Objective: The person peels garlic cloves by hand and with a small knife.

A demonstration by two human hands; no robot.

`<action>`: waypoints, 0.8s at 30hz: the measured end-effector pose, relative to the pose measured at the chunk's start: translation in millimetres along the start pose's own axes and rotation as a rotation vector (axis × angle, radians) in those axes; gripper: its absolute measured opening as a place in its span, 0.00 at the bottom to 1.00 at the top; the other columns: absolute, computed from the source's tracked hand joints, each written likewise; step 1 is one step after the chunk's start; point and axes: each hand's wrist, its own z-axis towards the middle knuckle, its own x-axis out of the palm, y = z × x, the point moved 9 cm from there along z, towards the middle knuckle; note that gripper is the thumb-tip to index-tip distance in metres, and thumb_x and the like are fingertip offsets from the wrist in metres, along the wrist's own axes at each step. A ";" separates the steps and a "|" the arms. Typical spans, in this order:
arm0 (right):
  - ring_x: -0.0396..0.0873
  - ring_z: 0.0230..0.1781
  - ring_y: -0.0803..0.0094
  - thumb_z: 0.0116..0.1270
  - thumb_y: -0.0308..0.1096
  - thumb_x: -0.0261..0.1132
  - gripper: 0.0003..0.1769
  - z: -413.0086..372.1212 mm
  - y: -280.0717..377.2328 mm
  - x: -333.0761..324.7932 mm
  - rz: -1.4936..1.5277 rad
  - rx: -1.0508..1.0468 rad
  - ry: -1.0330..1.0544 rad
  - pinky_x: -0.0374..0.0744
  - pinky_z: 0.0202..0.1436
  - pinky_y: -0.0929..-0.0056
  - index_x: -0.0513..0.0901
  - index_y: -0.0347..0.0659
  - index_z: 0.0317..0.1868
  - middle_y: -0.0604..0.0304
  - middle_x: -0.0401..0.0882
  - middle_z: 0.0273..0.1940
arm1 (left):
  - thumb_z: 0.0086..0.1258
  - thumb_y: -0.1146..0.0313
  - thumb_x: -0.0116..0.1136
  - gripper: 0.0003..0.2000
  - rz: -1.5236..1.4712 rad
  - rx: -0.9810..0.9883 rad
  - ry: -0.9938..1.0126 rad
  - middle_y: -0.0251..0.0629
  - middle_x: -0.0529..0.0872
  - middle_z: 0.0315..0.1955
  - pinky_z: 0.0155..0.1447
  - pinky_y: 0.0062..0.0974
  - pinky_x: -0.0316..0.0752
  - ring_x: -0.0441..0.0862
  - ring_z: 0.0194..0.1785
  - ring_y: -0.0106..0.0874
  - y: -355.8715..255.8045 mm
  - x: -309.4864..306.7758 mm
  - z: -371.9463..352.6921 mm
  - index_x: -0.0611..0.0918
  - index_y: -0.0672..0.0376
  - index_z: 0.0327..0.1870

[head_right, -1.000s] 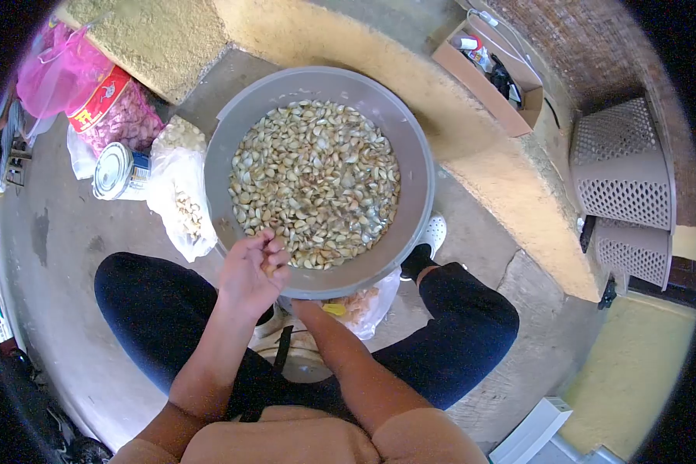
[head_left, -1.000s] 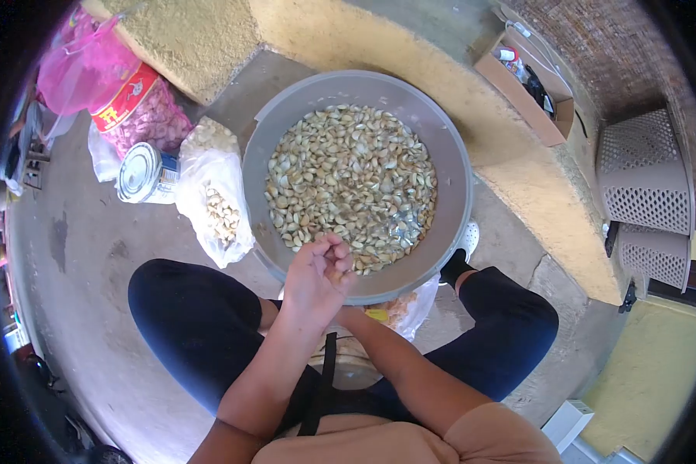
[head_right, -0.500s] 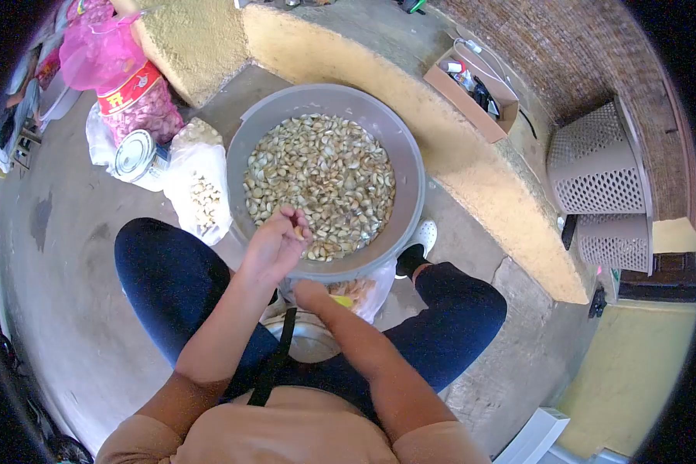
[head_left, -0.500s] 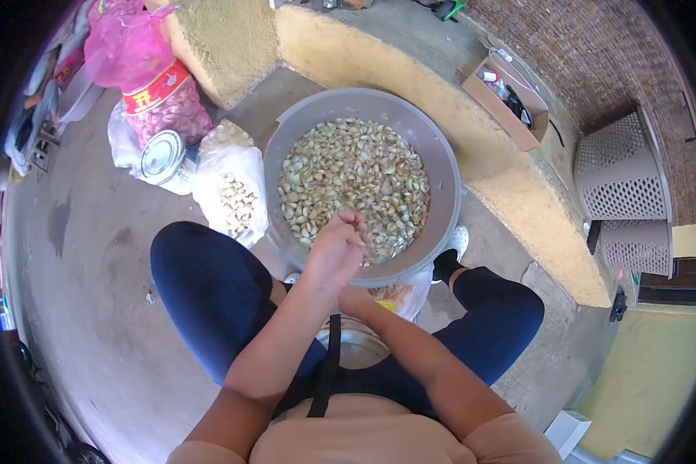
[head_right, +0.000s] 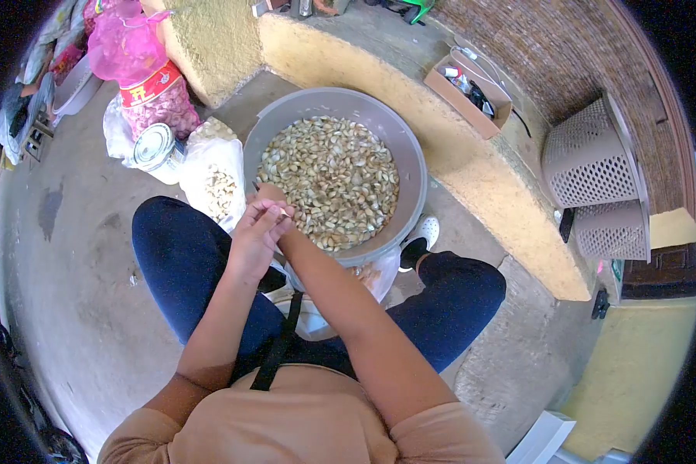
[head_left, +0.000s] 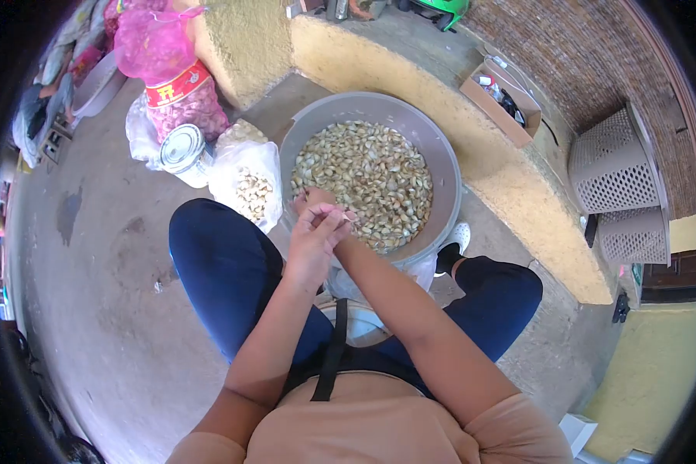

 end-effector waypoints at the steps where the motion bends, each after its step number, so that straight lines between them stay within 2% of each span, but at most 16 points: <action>1: 0.76 0.22 0.69 0.56 0.36 0.56 0.12 -0.3 4.5 -11.3 0.025 0.011 -0.024 0.73 0.23 0.72 0.79 0.36 0.35 0.54 0.77 0.26 | 0.63 0.73 0.51 0.03 0.000 0.003 0.002 0.35 0.77 0.33 0.45 0.22 0.73 0.77 0.41 0.28 -0.8 -5.8 2.0 0.72 0.58 0.35; 6: 0.74 0.17 0.76 0.57 0.36 0.57 0.11 -49.6 6.1 -94.7 0.290 0.131 -0.161 0.71 0.16 0.78 0.79 0.36 0.33 0.57 0.76 0.21 | 0.63 0.70 0.52 0.04 -0.023 -0.043 0.023 0.31 0.76 0.27 0.32 0.16 0.71 0.74 0.29 0.21 -6.3 6.2 0.2 0.72 0.57 0.35; 8: 0.71 0.15 0.76 0.57 0.35 0.59 0.10 -76.5 -7.7 -104.5 0.657 0.290 -0.047 0.69 0.16 0.79 0.79 0.37 0.34 0.61 0.74 0.21 | 0.63 0.69 0.53 0.04 0.016 -0.088 0.023 0.30 0.76 0.26 0.27 0.15 0.69 0.72 0.25 0.20 -3.6 13.9 -4.7 0.73 0.57 0.34; 11: 0.72 0.18 0.78 0.56 0.34 0.62 0.10 -117.4 6.6 -130.3 0.924 0.227 -0.051 0.68 0.18 0.83 0.79 0.38 0.35 0.63 0.76 0.25 | 0.62 0.69 0.55 0.05 0.162 -0.046 0.020 0.29 0.76 0.24 0.25 0.14 0.67 0.70 0.22 0.18 4.3 20.4 -3.8 0.73 0.59 0.33; 14: 0.71 0.23 0.81 0.55 0.33 0.64 0.10 -144.9 30.7 -162.6 0.602 0.048 -0.197 0.68 0.21 0.84 0.79 0.37 0.36 0.63 0.77 0.29 | 0.61 0.72 0.56 0.05 0.281 -0.016 0.101 0.31 0.77 0.25 0.27 0.15 0.68 0.72 0.23 0.19 14.0 38.5 -7.9 0.74 0.61 0.33; 17: 0.71 0.27 0.83 0.54 0.32 0.64 0.10 -161.3 25.3 -180.2 0.436 -0.068 -0.433 0.69 0.25 0.84 0.79 0.37 0.36 0.64 0.77 0.30 | 0.60 0.75 0.56 0.05 0.392 0.067 0.217 0.34 0.79 0.26 0.31 0.16 0.71 0.75 0.28 0.21 18.4 60.2 -15.6 0.75 0.64 0.35; 20: 0.71 0.25 0.81 0.54 0.31 0.64 0.10 -180.1 16.9 -186.3 0.368 0.082 -0.493 0.71 0.27 0.81 0.79 0.37 0.36 0.62 0.78 0.31 | 0.58 0.79 0.56 0.07 0.488 0.071 0.224 0.37 0.80 0.30 0.37 0.17 0.73 0.77 0.33 0.23 26.9 63.3 -20.5 0.75 0.66 0.37; 24: 0.75 0.26 0.72 0.53 0.29 0.63 0.09 -192.5 23.6 -193.8 0.197 -0.019 -0.567 0.73 0.29 0.77 0.79 0.36 0.35 0.56 0.78 0.30 | 0.56 0.81 0.57 0.09 0.639 0.185 0.222 0.38 0.79 0.32 0.40 0.17 0.74 0.78 0.35 0.23 28.2 68.1 -27.9 0.74 0.67 0.37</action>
